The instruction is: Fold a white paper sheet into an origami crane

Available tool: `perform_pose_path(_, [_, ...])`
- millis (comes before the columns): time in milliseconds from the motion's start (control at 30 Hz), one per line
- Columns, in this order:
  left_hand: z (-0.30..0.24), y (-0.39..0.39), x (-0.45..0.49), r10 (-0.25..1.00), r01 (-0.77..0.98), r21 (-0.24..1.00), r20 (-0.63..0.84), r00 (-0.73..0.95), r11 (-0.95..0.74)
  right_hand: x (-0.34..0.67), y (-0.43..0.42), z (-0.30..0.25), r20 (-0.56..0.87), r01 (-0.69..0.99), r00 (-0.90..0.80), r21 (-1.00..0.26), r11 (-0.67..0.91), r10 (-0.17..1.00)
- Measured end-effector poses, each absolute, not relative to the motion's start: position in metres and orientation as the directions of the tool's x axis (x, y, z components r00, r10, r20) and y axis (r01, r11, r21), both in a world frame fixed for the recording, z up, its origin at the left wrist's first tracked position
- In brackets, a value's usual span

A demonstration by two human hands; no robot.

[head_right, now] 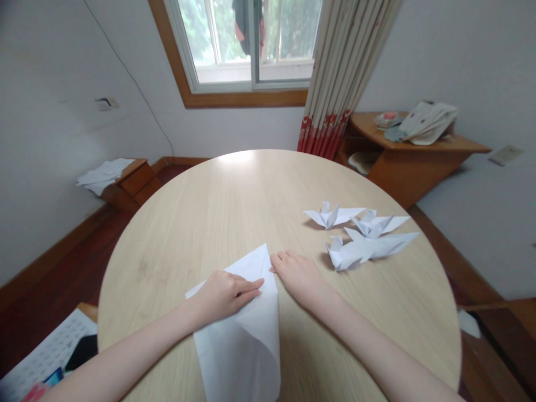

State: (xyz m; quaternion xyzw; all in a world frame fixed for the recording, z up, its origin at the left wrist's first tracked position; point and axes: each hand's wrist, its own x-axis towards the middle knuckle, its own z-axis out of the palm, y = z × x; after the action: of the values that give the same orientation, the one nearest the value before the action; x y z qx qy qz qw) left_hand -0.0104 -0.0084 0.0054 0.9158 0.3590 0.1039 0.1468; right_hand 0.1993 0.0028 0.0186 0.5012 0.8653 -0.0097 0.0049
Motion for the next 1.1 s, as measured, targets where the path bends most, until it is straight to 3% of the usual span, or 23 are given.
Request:
perform_pose_path(167, [0.004,-0.008,-0.010,0.694,0.625,0.364,0.088,0.715,-0.690,0.205,-0.005,0.017,0.033,0.832,-0.555,0.010,0.555,0.831])
perform_pose_path(433, [0.008,-0.009,-0.010,0.708,0.638,0.385,0.062,0.703,-0.667,0.203,-0.013,0.030,-0.070,0.836,-0.544,0.035,0.547,0.836])
perform_pose_path(1100, [0.012,-0.009,-0.008,0.729,0.652,0.412,0.045,0.683,-0.637,0.204,-0.016,0.036,-0.139,0.844,-0.529,0.018,0.536,0.837])
